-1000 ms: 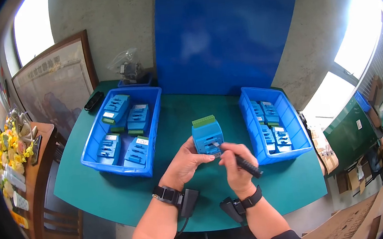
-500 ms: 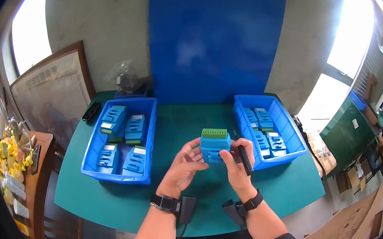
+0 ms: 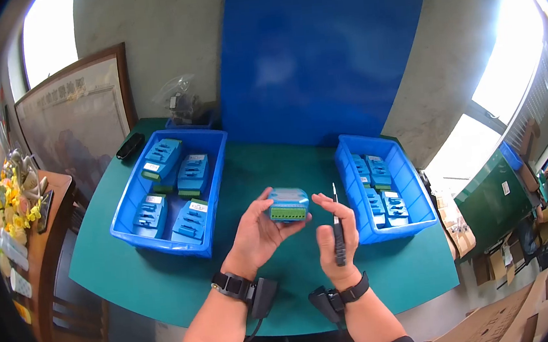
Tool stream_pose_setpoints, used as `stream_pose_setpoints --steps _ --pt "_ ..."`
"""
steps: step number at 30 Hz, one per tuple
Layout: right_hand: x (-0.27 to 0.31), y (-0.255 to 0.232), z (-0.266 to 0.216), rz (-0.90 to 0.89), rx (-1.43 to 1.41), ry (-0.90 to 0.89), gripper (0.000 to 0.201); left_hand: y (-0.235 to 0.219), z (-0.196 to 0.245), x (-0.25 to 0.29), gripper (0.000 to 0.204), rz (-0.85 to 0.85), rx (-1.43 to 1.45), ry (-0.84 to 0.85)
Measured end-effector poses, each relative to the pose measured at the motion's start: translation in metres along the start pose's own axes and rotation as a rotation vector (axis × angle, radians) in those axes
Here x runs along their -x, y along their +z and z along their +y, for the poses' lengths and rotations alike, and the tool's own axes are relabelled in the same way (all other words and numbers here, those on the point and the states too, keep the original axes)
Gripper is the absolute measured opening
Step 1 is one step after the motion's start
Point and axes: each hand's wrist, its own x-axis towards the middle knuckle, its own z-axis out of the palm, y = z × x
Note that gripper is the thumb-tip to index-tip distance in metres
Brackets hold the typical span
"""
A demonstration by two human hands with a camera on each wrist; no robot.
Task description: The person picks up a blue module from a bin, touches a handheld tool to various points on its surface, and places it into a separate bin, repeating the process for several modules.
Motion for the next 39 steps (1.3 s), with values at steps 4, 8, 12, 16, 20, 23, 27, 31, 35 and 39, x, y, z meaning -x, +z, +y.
stream_pose_setpoints --steps 4,8,12,16,20,23,27,31,35,39 --pt "0.007 0.000 -0.002 -0.026 -0.340 0.249 0.050 -0.015 -0.003 -0.007 0.037 0.092 0.071 0.136" --pt "0.008 0.002 -0.006 -0.113 -0.488 0.392 0.029 -0.012 -0.005 -0.004 0.048 0.143 0.069 0.131" --pt "0.009 0.003 -0.011 -0.157 -0.481 0.462 0.024 0.001 -0.003 0.002 0.061 0.199 0.019 0.110" --pt "0.007 -0.002 -0.006 0.009 -0.466 0.496 0.024 0.000 0.001 0.003 0.073 0.174 0.002 0.126" --pt "0.005 -0.006 0.001 0.146 -0.473 0.485 0.024 -0.007 0.003 0.002 0.074 0.175 -0.005 0.151" --pt "0.006 -0.003 -0.002 0.056 -0.542 0.486 0.023 -0.010 0.000 0.001 0.069 0.140 -0.146 0.142" --pt "0.009 0.000 -0.009 -0.102 -0.482 0.581 0.021 -0.009 -0.004 0.000 0.065 0.126 -0.207 0.176" --pt "0.004 -0.003 -0.004 0.031 -0.372 0.588 0.026 -0.010 -0.003 -0.001 0.066 0.139 -0.234 0.197" --pt "0.001 -0.011 0.005 0.143 -0.288 0.575 0.026 -0.011 0.001 -0.001 0.068 0.146 -0.231 0.187" --pt "0.000 -0.003 -0.003 0.170 -0.365 0.483 0.015 -0.005 0.000 0.001 0.073 0.133 -0.310 0.185"
